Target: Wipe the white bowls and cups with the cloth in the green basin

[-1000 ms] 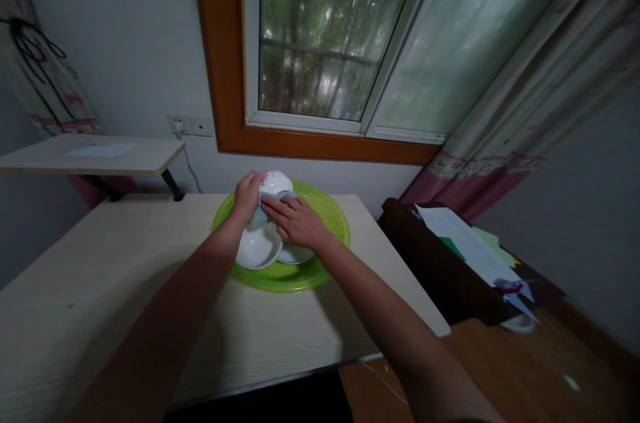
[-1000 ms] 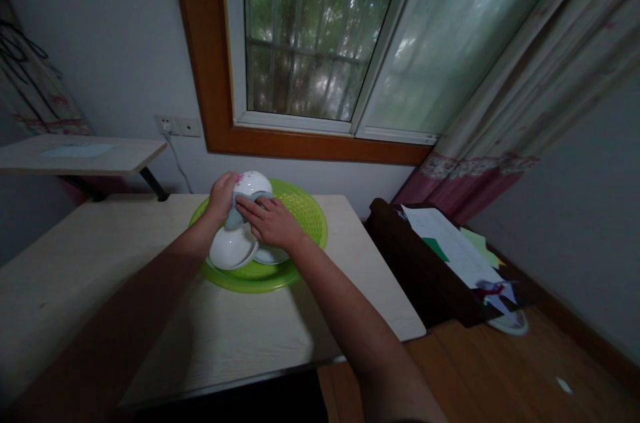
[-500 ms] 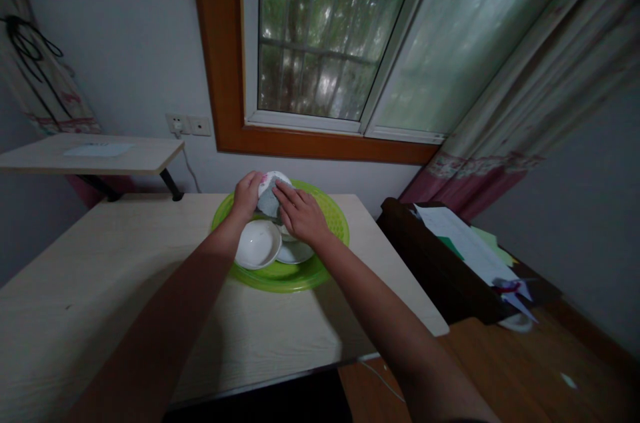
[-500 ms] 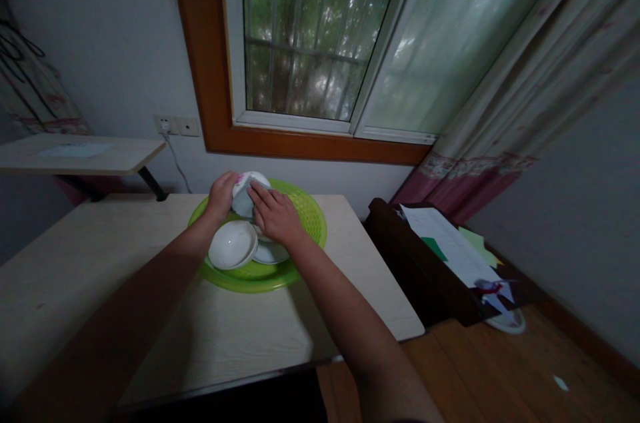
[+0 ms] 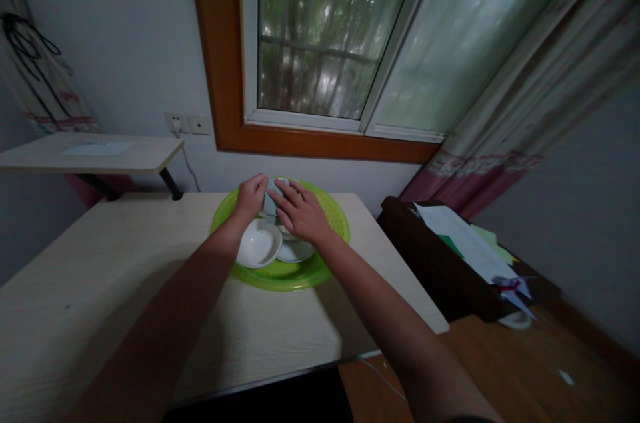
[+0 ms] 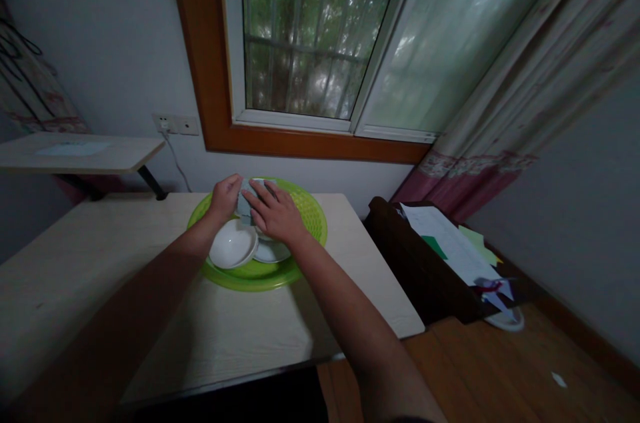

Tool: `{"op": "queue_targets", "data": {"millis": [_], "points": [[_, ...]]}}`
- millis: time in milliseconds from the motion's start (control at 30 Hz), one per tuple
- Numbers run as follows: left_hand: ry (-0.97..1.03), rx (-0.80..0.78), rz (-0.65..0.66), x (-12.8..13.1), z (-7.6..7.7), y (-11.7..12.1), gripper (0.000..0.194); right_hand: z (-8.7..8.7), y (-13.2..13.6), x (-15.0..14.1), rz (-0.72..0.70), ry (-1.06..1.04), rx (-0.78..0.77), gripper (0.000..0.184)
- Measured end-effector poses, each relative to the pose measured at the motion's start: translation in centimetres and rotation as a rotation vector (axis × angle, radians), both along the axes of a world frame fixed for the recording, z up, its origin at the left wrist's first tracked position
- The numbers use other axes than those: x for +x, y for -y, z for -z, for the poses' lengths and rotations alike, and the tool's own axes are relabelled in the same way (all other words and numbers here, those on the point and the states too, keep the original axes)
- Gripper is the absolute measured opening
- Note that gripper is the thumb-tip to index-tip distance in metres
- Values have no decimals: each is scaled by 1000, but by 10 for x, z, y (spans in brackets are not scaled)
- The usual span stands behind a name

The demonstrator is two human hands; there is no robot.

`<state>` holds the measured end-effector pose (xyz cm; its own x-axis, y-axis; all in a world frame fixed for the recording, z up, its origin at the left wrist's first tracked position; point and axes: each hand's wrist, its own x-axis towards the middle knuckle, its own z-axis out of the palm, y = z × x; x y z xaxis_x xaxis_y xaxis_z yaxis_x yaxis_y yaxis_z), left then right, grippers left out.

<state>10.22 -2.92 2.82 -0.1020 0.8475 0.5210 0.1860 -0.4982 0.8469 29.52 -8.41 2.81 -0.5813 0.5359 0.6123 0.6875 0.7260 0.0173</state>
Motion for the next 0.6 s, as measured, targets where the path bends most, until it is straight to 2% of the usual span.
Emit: {"op": "queue_targets", "data": {"millis": [167, 300, 467, 600], "points": [[6, 19, 1, 0, 1, 0, 37, -2, -3, 0, 52, -107, -47, 57], [86, -34, -14, -3, 4, -4, 37, 2, -12, 5, 40, -238, -136, 64], [243, -33, -27, -6, 4, -10, 35, 14, -23, 10, -14, -388, -292, 67], [303, -11, -47, -8, -1, -10, 31, 23, -27, 11, 16, -471, -486, 75]]}}
